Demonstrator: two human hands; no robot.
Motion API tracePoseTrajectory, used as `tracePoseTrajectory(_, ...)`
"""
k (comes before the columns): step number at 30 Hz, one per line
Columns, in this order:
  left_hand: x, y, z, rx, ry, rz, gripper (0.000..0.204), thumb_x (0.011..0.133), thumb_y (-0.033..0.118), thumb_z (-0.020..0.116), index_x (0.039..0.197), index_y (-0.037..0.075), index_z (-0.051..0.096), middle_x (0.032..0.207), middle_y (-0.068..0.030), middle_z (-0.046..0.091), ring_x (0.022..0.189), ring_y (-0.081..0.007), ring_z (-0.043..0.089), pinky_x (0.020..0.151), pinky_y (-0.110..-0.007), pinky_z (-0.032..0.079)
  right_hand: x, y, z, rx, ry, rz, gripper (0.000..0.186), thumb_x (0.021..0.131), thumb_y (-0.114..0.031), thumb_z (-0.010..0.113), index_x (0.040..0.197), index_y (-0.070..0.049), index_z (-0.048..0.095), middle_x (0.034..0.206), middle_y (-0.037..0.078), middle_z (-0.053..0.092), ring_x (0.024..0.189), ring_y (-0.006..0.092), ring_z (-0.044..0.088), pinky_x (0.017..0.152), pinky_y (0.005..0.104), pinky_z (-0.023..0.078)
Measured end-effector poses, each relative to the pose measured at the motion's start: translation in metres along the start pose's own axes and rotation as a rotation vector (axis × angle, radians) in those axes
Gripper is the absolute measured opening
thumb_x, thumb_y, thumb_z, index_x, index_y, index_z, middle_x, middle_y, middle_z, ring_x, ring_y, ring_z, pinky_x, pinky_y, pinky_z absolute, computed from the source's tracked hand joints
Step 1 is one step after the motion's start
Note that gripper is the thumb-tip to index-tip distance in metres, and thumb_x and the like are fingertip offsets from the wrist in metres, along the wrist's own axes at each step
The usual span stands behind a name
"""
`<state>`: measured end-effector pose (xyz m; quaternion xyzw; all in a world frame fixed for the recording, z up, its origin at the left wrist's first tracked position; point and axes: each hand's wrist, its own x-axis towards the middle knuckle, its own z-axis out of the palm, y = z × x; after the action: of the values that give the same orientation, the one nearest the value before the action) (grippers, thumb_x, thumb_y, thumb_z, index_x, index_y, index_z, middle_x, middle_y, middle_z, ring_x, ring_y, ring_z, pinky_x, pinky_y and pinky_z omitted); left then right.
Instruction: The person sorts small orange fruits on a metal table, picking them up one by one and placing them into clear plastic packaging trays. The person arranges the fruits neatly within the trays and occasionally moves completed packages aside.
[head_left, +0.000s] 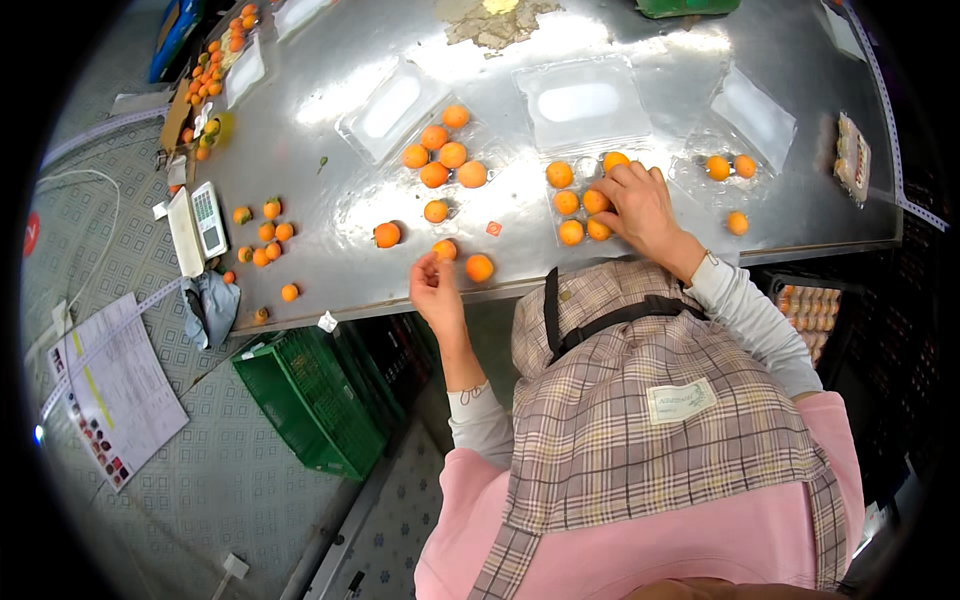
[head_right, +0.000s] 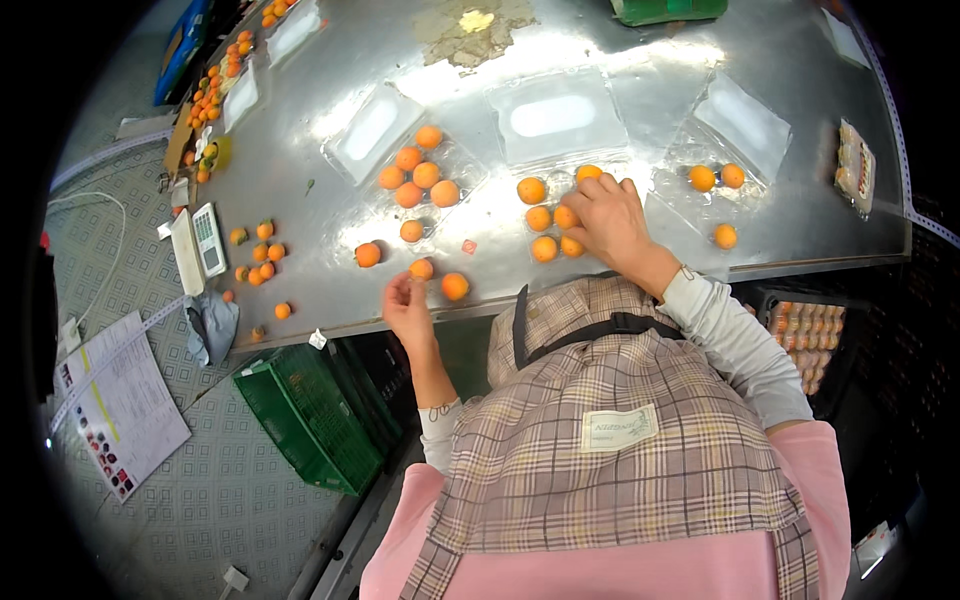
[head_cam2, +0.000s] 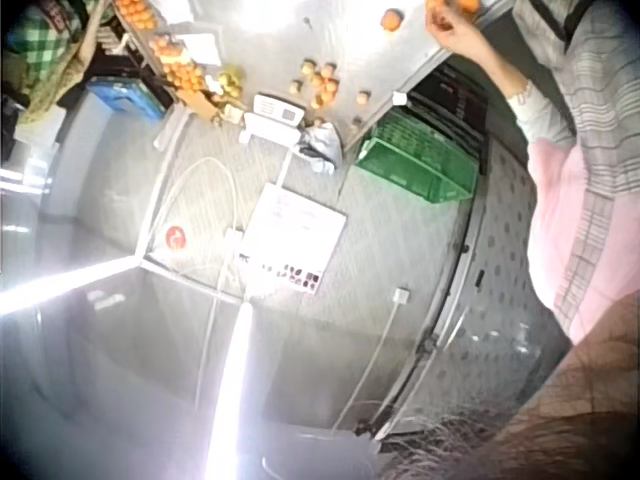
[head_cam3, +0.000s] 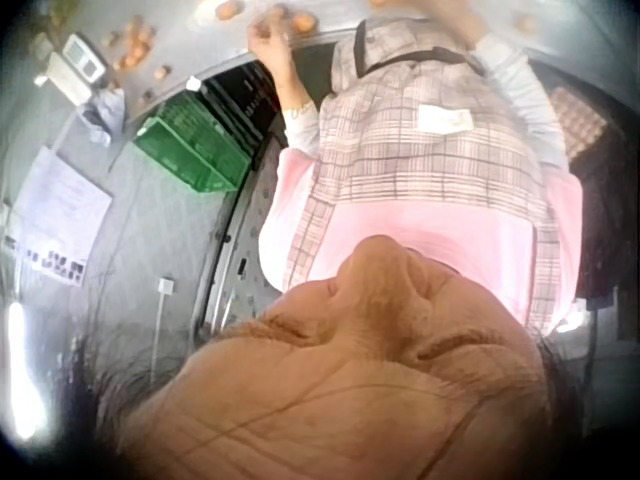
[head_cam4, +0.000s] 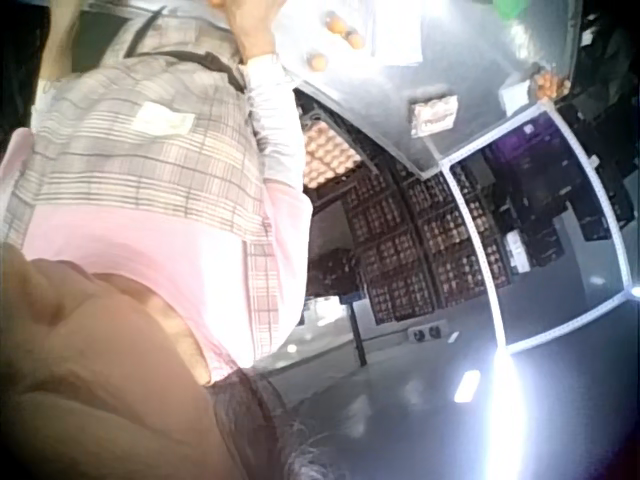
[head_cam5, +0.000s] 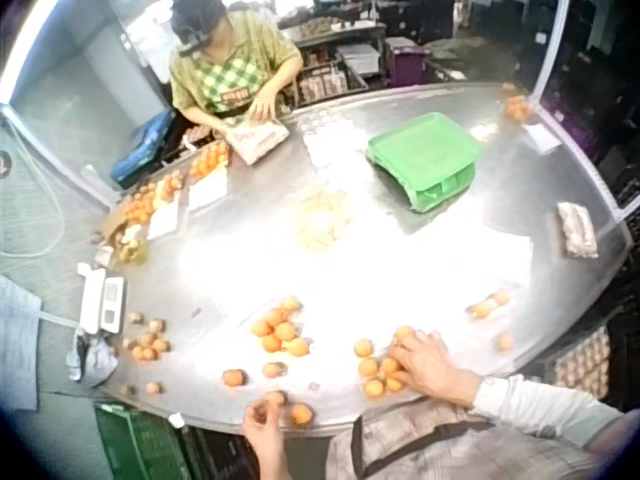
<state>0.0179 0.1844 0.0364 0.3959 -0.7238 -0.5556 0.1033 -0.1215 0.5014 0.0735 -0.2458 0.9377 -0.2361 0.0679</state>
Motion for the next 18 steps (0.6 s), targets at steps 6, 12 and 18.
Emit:
tracePoseTrajectory(6,-0.028,-0.008,0.016,0.614,-0.105,0.142,0.053,0.076,0.033,0.086,0.115,0.002,0.069,0.087,-0.0119,0.071,0.077,-0.0265,0.069,0.074,-0.040,0.054,0.004,0.006,0.003,-0.039,-0.073,0.019,0.030,0.076,-0.024,0.078,0.105,-0.015,0.074,0.103,0.001,0.062,0.102,0.0233,0.057,0.087,0.0438,0.040)
tracePoseTrajectory(12,-0.024,-0.010,0.021,0.462,-0.181,0.051,0.051,0.077,0.026,0.085,0.118,0.000,0.070,0.100,-0.0128,0.071,0.081,-0.0207,0.068,0.076,-0.034,0.056,0.001,0.013,0.000,0.078,-0.081,0.038,0.036,0.079,-0.023,0.077,0.114,-0.013,0.073,0.104,0.004,0.061,0.103,0.0258,0.057,0.089,0.0445,0.041)
tracePoseTrajectory(18,-0.020,0.027,0.042,-0.087,-0.265,0.059,0.048,0.081,0.002,0.081,0.125,-0.001,0.063,0.113,-0.0070,0.067,0.097,-0.0166,0.068,0.086,-0.031,0.058,0.009,0.006,0.009,-0.077,-0.114,0.033,0.035,0.077,-0.024,0.078,0.111,-0.013,0.074,0.103,0.004,0.061,0.103,0.0254,0.058,0.087,0.0440,0.041)
